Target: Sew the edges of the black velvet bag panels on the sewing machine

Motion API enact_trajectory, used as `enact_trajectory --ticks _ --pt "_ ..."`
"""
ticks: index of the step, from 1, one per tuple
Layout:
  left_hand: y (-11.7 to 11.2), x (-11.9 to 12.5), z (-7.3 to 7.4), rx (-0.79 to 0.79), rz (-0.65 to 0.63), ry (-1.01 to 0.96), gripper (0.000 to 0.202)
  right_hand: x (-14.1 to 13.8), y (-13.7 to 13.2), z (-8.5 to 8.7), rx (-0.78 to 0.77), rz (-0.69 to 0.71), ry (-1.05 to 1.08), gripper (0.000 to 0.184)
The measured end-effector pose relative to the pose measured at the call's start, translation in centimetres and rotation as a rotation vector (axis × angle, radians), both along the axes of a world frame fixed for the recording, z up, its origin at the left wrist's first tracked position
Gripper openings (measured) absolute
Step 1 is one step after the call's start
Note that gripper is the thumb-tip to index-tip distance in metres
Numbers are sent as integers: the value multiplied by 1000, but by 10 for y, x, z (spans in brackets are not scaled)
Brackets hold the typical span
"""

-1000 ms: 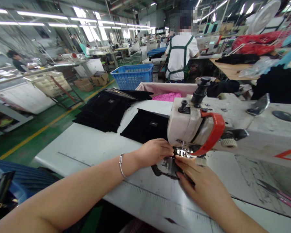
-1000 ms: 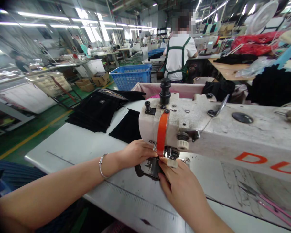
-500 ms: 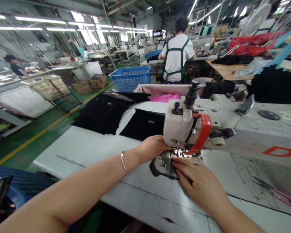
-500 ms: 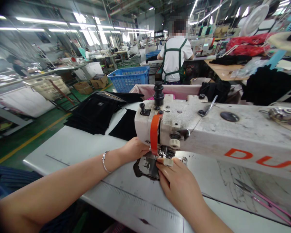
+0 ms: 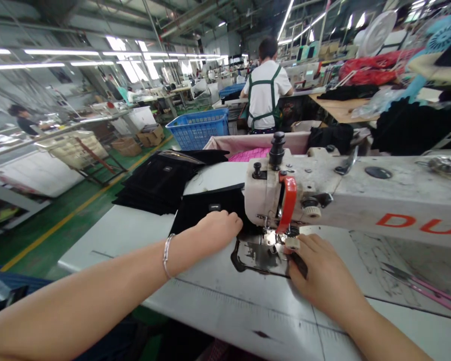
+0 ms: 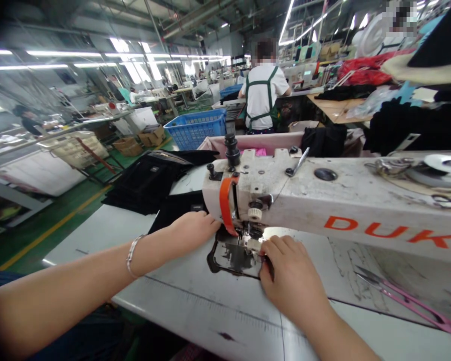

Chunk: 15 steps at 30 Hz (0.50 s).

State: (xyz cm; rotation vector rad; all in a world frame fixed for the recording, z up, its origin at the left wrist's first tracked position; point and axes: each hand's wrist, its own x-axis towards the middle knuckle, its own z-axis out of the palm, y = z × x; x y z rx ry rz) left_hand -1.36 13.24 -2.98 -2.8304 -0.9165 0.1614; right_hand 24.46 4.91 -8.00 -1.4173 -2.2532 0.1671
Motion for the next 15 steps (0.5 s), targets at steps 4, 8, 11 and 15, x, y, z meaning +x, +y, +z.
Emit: enact_trajectory --ticks 4,8,11,15 --pt "-50 6 29 -140 -115 143 14 -2 7 -6 124 -42 59 6" --pt "-68 21 54 -507 -28 -50 35 -6 8 -7 198 -6 47 11" --pt "-65 29 38 -380 39 -236 31 -7 1 -5 172 176 92 24" --pt "-63 27 -9 -178 -9 -319 41 -9 -8 -7 204 325 122 30"
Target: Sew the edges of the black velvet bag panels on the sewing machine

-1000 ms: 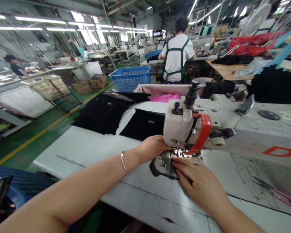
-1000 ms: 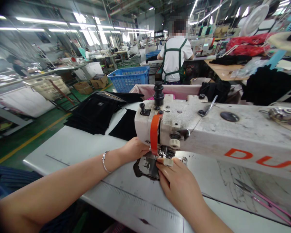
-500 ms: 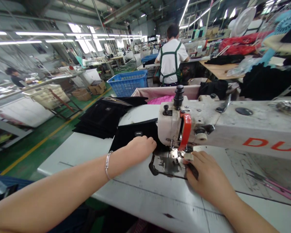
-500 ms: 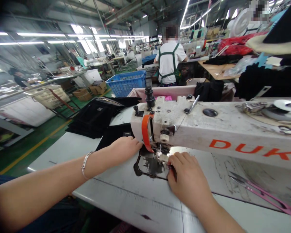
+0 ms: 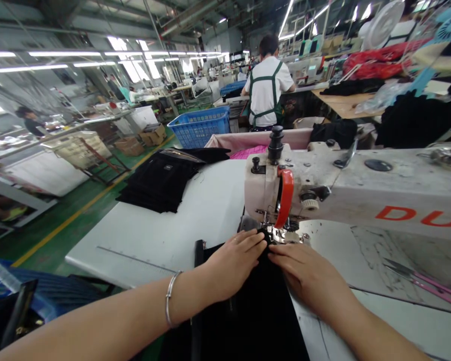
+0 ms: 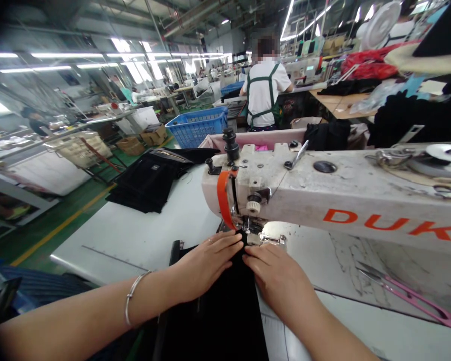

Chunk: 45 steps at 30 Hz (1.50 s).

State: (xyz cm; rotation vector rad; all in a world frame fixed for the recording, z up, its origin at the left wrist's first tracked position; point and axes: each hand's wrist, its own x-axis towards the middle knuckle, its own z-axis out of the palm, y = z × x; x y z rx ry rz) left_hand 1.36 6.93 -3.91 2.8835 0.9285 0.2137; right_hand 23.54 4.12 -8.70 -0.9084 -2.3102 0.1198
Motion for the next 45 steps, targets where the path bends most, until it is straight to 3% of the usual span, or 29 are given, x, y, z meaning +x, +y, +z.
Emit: enact_trajectory --ticks 2,4,8,12,15,17,20,22,25,28,30,32,34,36,38,41,43,45 --pt "3 -7 -15 -24 -38 5 44 -2 -3 0 3 38 5 30" --pt "9 -15 -20 -76 -81 -9 48 -5 -5 0 -11 56 -1 31" --pt "32 -27 -17 -127 -184 -50 45 -12 -6 1 -16 35 -15 32" --pt "55 -23 -15 -143 -229 -70 41 -14 -4 -2 -7 15 -29 32" --pt "58 -21 -7 -157 -225 -43 42 -13 -4 -3 -55 -22 5 23" --pt "46 -29 1 -115 -94 0 45 -12 -5 -2 -111 -103 22 15" --pt "11 -57 7 42 444 1 45 -12 -6 2 -178 -174 3 24" --pt "-17 -81 4 61 762 -27 46 -14 -6 6 -237 -164 4 27" --pt "-45 -108 -6 -140 921 -177 30 -20 -9 12 -433 -142 168 25" --pt "-51 -111 -11 -478 970 -619 26 -32 -19 20 -836 -187 535 9" --pt "-46 -105 -7 -743 988 -970 41 -42 -27 26 -1078 -241 827 23" --pt "-38 -98 0 -977 975 -1176 58 -51 -37 34 -1226 -277 1106 43" --pt "-30 -98 6 -1155 936 -1178 58 -60 -50 39 -1369 -238 1293 46" --pt "-26 -105 11 -1224 886 -1076 50 -66 -65 39 -1494 -153 1292 37" --pt "-28 -113 16 -1090 901 -939 50 -72 -84 32 -1582 -85 1226 37" --pt "-52 -115 23 -448 893 -677 47 -79 -113 14 -1550 -92 1120 43" --pt "-77 -102 28 -113 655 -440 37 -82 -129 2 -1524 -103 1080 46" --pt "-104 -81 29 -62 275 -219 36 -82 -142 -5 -1539 -106 1095 48"
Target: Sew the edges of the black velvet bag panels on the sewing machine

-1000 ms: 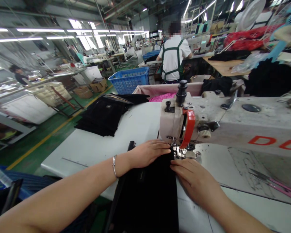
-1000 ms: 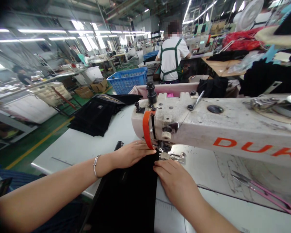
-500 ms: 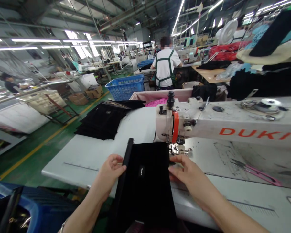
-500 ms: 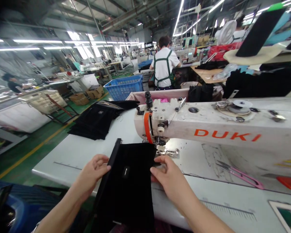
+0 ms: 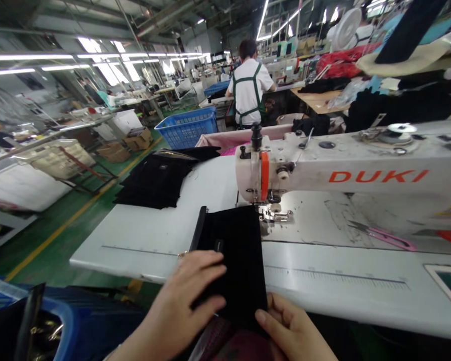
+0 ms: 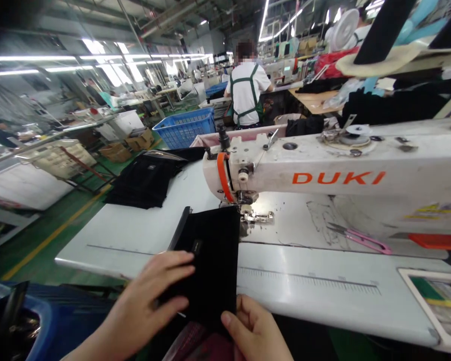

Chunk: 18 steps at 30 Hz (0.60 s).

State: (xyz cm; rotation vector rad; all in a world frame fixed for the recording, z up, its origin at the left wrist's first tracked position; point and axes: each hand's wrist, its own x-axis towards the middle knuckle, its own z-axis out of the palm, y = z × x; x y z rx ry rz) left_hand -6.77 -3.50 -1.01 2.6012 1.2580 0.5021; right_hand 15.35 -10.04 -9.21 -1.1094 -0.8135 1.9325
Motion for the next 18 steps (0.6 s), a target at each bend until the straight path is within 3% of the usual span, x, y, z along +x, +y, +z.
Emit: enact_trajectory --ticks 1,3,9,13,18 --pt "-12 11 -2 -5 -179 77 41 1 -5 -1 -14 -8 7 48" --pt "-29 31 -10 29 -338 135 40 6 -12 0 -38 -45 -16 49" --pt "-39 38 -36 -80 -299 36 29 14 -25 8 -126 40 14 45" --pt "-39 36 -36 -59 -258 22 30 10 -26 10 -131 42 28 38" --pt "-40 44 -33 -44 -294 31 27 9 -27 8 -145 105 -83 32"
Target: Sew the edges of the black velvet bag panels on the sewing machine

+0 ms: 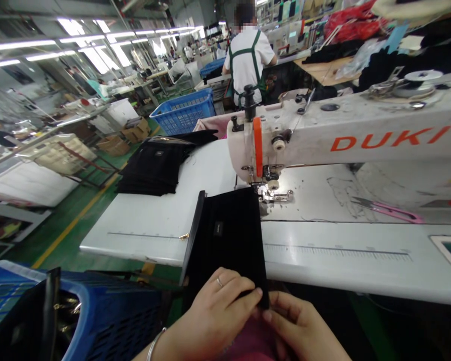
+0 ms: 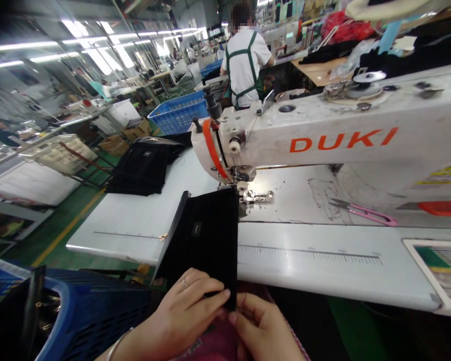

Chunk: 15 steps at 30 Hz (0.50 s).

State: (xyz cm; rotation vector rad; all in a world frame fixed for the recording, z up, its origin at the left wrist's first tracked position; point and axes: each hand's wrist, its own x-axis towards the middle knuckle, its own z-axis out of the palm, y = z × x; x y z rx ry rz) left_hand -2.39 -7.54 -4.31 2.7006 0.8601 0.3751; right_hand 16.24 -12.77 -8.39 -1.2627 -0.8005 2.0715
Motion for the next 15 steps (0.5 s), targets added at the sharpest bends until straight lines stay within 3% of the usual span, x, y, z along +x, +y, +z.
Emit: enact_trajectory --ticks 3,6,10,12,15 --pt "1 4 1 30 -15 24 24 -2 0 -2 42 35 -20 30" --pt "1 6 0 19 -54 44 23 5 2 -4 272 136 -160 21" --pt "1 1 -9 -9 -43 -2 23 41 1 -16 685 423 -847 21" --pt "1 -2 -13 4 -37 -31 25 62 -1 -22 808 403 -1094 16" --pt "1 1 -9 99 -44 -80 25 76 1 -10 958 252 -972 34"
